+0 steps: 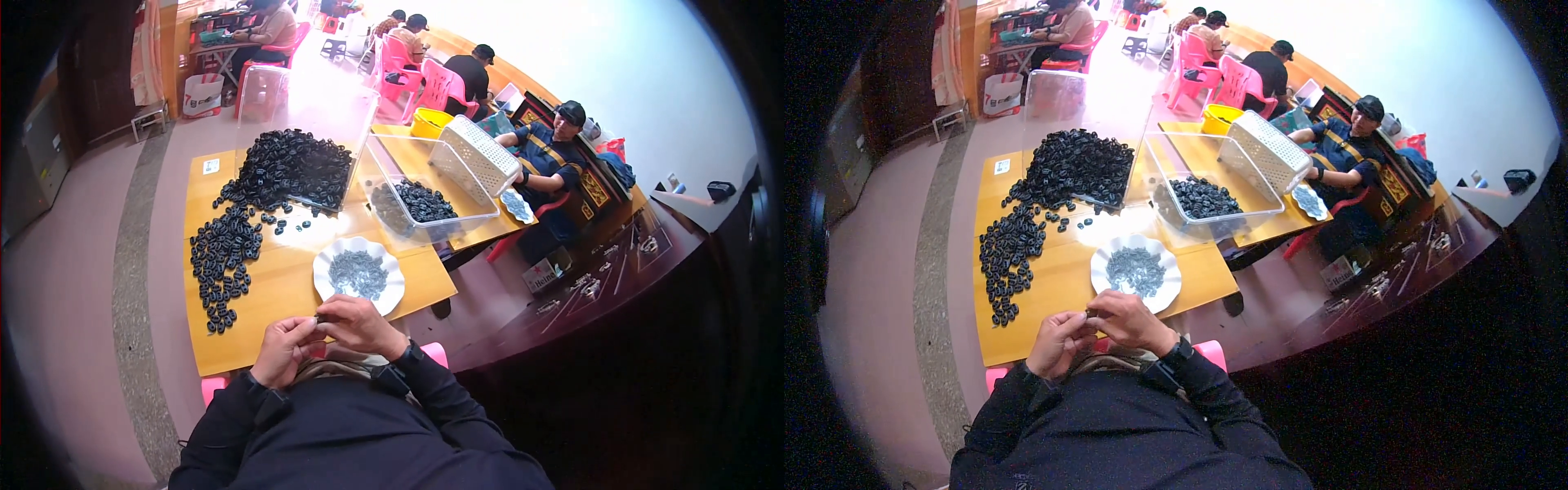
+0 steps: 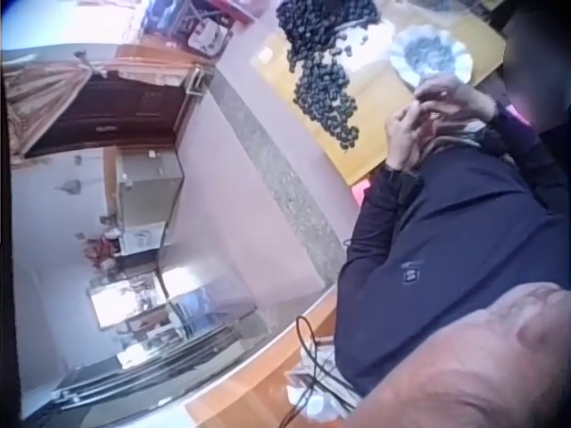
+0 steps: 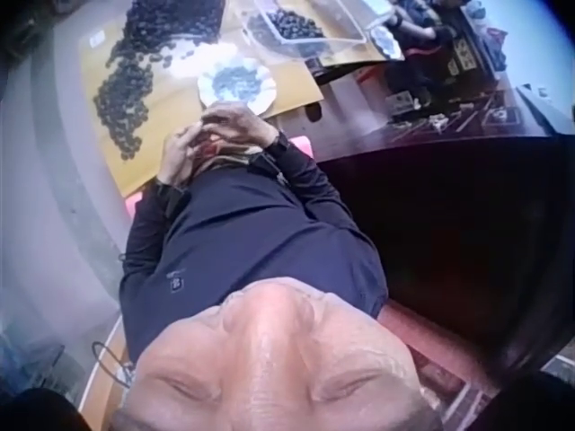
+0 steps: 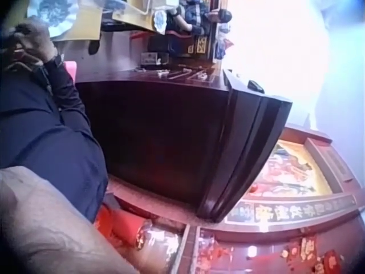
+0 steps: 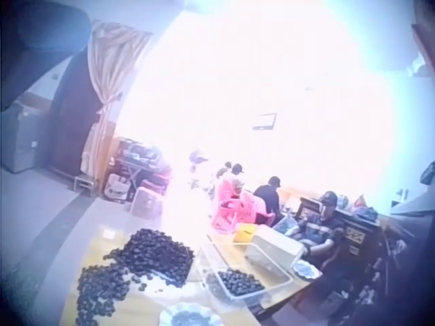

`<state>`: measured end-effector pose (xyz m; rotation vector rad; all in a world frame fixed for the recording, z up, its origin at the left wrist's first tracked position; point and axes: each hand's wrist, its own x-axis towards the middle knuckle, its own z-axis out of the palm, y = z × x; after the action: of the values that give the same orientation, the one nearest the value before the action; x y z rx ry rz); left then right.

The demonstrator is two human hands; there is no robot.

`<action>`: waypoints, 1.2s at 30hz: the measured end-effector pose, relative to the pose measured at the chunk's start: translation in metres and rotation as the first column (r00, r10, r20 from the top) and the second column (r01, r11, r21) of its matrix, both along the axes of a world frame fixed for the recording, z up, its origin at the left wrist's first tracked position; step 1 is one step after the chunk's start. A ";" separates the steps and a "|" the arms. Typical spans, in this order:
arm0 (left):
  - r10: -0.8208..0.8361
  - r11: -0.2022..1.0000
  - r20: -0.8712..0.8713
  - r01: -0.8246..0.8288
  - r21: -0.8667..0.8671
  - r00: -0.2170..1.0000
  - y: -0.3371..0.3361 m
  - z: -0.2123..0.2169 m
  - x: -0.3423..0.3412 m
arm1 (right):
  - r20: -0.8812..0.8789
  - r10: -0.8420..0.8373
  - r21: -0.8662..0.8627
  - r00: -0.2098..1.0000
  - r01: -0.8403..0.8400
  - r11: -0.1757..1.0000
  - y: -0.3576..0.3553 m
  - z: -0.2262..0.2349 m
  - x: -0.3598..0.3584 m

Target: The person picks up a black plastic cord lock and a metal spring by hand, inserts the spring into the cord lock, and places the assembled piece back onto the table. This process is repeated for several more cord locks and springs.

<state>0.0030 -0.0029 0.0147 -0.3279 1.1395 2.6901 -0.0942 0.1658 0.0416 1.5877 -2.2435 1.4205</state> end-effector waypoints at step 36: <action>0.087 0.996 0.090 -0.087 -0.004 0.992 -0.005 -0.013 -0.004 | 0.346 -0.607 -0.112 0.715 0.674 0.730 0.102 -0.023 -0.090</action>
<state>-0.0014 -0.0083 0.0020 -0.5053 1.1248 2.7178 -0.1846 0.2676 0.0186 0.4331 -2.3014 1.6542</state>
